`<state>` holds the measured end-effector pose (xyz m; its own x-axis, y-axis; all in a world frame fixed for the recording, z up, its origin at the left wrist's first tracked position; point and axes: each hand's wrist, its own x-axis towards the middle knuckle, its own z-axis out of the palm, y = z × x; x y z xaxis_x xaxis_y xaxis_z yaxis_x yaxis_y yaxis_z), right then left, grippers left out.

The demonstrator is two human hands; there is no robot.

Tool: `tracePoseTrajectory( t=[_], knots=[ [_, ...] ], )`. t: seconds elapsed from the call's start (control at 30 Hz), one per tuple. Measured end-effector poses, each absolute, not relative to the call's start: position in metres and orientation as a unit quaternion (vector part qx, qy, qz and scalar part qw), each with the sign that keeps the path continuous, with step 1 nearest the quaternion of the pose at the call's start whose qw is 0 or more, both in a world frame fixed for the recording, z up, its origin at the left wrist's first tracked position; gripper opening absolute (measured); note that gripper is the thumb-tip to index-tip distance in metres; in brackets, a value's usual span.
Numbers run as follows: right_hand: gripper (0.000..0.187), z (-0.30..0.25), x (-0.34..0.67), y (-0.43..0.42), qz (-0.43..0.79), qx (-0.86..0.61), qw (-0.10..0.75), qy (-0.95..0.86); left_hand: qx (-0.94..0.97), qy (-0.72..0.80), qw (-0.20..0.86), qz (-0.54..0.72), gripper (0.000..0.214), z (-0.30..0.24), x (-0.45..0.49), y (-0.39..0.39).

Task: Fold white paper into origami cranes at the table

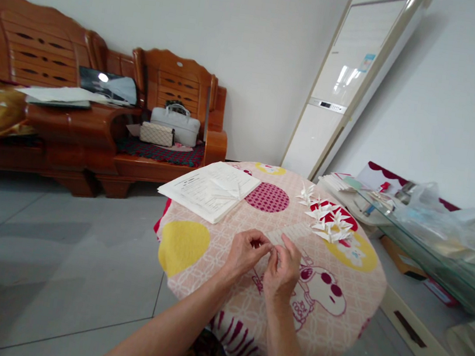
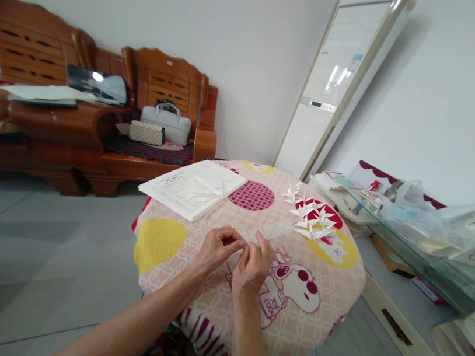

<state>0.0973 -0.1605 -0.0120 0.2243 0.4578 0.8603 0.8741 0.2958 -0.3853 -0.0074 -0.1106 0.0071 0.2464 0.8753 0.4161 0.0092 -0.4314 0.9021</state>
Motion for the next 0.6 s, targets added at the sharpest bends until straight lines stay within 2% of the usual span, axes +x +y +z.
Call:
tracePoseTrajectory(
  t=[0.6],
  knots=[
    [0.021,-0.0131,0.0968,-0.1591,-0.190,-0.572,0.544,-0.584,0.731,0.347,0.303,0.504,0.011,0.0043,-0.0048,-0.1126]
  ],
)
